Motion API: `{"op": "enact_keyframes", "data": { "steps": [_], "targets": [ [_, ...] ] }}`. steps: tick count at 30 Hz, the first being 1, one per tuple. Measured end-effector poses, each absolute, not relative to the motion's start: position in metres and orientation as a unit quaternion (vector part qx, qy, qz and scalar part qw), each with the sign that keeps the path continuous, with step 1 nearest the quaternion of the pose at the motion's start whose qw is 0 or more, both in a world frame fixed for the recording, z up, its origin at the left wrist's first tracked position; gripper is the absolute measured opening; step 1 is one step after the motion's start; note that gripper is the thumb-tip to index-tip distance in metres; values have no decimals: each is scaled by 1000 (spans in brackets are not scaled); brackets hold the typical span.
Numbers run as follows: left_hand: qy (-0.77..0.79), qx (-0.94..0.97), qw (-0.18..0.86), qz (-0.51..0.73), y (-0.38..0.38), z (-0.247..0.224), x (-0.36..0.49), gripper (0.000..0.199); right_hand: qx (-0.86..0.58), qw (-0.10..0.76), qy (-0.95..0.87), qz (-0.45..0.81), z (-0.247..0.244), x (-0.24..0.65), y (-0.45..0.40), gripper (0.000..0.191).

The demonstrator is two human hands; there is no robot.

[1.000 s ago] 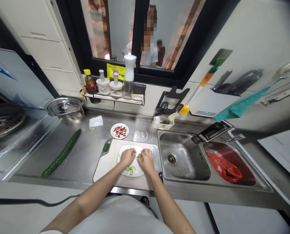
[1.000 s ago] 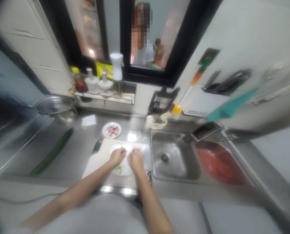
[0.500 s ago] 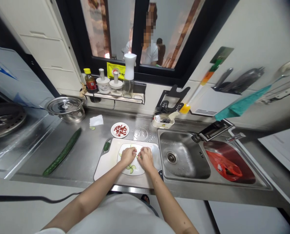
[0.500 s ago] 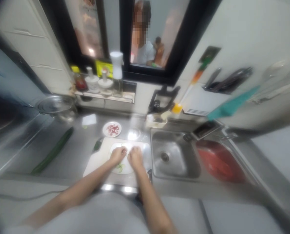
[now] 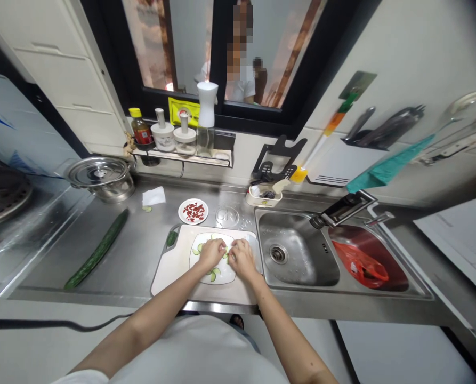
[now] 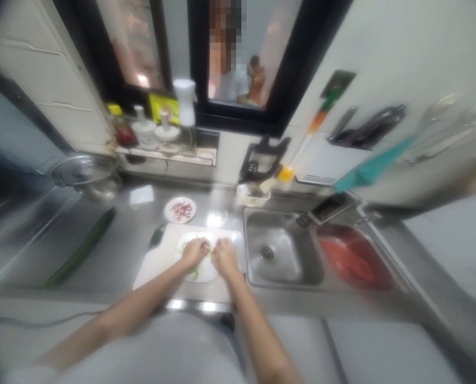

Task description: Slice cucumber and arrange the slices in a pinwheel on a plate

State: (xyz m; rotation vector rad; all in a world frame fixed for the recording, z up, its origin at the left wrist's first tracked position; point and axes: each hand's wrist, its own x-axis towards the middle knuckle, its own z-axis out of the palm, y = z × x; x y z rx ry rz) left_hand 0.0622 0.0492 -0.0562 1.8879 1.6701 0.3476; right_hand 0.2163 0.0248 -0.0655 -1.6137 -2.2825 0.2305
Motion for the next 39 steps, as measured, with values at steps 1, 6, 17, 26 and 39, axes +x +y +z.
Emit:
{"op": "enact_keyframes", "data": {
  "steps": [1, 6, 17, 26, 39],
  "targets": [
    [626, 711, 293, 130, 49, -55, 63, 17, -565, 162, -805, 80, -66, 215, 25, 11],
    [623, 717, 291, 114, 49, -52, 68, 16, -556, 131, -818, 74, -65, 215, 29, 12],
    [616, 728, 283, 108, 48, -56, 69, 14, -569, 121, -808, 97, -67, 215, 28, 12],
    [620, 718, 301, 100, 48, -55, 70, 13, -619, 123, -771, 89, -68, 214, 27, 12],
    [634, 701, 303, 121, 47, -51, 66, 15, -619, 141, -769, 81, -64, 217, 28, 13]
  ]
}}
